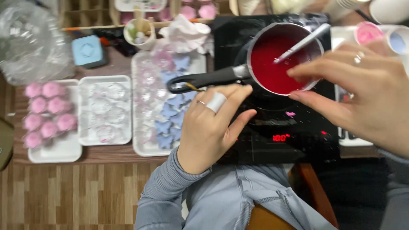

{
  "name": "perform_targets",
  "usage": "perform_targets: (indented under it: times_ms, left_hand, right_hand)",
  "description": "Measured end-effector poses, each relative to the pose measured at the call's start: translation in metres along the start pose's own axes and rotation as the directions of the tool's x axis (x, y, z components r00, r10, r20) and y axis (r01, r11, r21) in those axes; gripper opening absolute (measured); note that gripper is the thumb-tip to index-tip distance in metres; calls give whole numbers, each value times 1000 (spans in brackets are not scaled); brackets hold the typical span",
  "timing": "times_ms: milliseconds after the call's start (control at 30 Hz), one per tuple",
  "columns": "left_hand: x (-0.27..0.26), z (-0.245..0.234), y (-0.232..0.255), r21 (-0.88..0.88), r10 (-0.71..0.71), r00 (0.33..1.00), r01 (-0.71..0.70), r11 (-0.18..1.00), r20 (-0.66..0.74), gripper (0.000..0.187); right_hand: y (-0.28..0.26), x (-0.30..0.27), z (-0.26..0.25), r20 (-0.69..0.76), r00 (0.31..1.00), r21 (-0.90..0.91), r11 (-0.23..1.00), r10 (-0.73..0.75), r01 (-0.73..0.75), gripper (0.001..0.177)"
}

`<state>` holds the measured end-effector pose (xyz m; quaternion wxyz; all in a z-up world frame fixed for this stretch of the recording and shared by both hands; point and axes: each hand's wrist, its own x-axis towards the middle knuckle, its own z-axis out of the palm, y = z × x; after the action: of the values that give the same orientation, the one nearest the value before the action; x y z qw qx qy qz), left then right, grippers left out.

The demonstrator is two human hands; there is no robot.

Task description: The recorder is melting red wax in a pot on an induction stove and preparing candle molds.

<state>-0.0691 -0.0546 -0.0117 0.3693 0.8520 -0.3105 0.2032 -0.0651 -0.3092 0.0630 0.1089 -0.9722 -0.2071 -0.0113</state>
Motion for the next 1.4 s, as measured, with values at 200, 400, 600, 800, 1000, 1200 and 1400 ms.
perform_targets:
  times_ms: [200,400,600,800,1000,1200,1400]
  left_hand:
    - [-10,47,4,-152,12,993,6,988,118,37]
    - [-19,84,1,-157,18,975,17,988,223,33]
    - [-21,102,0,-200,23,959,35,979,281,32]
    - [-20,103,1,-196,22,959,35,980,282,32]
    - [-21,97,-1,-191,10,958,47,981,286,32]
    - [-21,87,-4,-180,5,962,46,983,273,33]
    - [-21,84,-4,-177,16,970,28,984,243,34]
  right_hand:
    - [47,-65,67,-129,986,190,978,107,-81,24]
    - [57,-75,131,-101,971,271,945,218,-184,27]
    - [48,-74,151,-161,962,228,957,219,-179,23]
    - [43,-78,157,-136,961,205,956,239,-209,11]
    - [59,-74,131,-56,975,281,940,215,-192,11]
    - [51,-51,38,-55,978,349,922,200,-168,15]
    - [54,9,37,-292,956,108,994,13,20,14]
